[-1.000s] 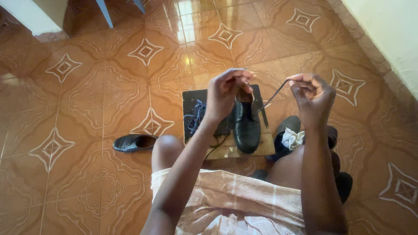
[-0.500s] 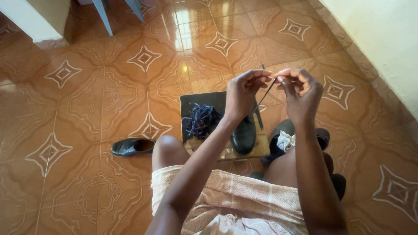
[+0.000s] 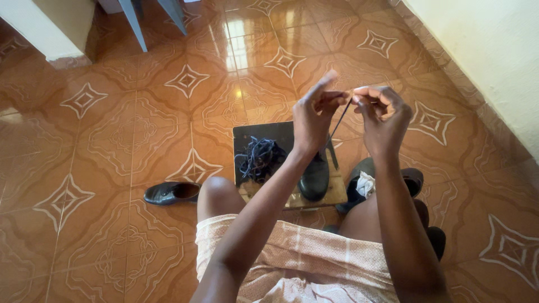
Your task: The person sits on the floor and works on a black leather shoe placed on a small stool. They wipe the shoe with a cloth, then thread a dark shoelace through the eyelets, pulling and adjusting it repeatedly.
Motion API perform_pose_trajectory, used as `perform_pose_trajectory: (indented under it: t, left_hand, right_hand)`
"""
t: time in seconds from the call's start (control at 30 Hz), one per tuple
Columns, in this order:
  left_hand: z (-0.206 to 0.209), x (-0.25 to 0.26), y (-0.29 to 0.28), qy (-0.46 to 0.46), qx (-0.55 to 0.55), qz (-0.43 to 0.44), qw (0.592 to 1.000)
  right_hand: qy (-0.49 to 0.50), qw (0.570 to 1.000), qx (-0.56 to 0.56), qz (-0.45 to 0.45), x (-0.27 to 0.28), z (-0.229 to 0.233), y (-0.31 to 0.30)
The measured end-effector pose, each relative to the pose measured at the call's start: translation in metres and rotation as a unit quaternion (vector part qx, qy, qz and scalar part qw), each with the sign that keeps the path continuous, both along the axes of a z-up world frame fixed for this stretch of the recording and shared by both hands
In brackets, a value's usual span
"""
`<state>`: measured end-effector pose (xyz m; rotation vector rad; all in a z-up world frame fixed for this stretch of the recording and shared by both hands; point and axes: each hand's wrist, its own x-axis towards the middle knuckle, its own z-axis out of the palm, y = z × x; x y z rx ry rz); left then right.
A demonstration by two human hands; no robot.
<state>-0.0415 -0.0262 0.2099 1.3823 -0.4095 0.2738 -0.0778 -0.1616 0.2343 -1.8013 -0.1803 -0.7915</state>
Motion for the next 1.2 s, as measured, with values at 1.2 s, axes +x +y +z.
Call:
perform_pose_trajectory:
  t: [1.2]
  left_hand:
    - [-0.022, 0.013, -0.007, 0.055, 0.003, -0.028, 0.998]
  right_hand:
    - [-0.036, 0.998, 0.032, 0.041, 0.010, -0.009, -0.001]
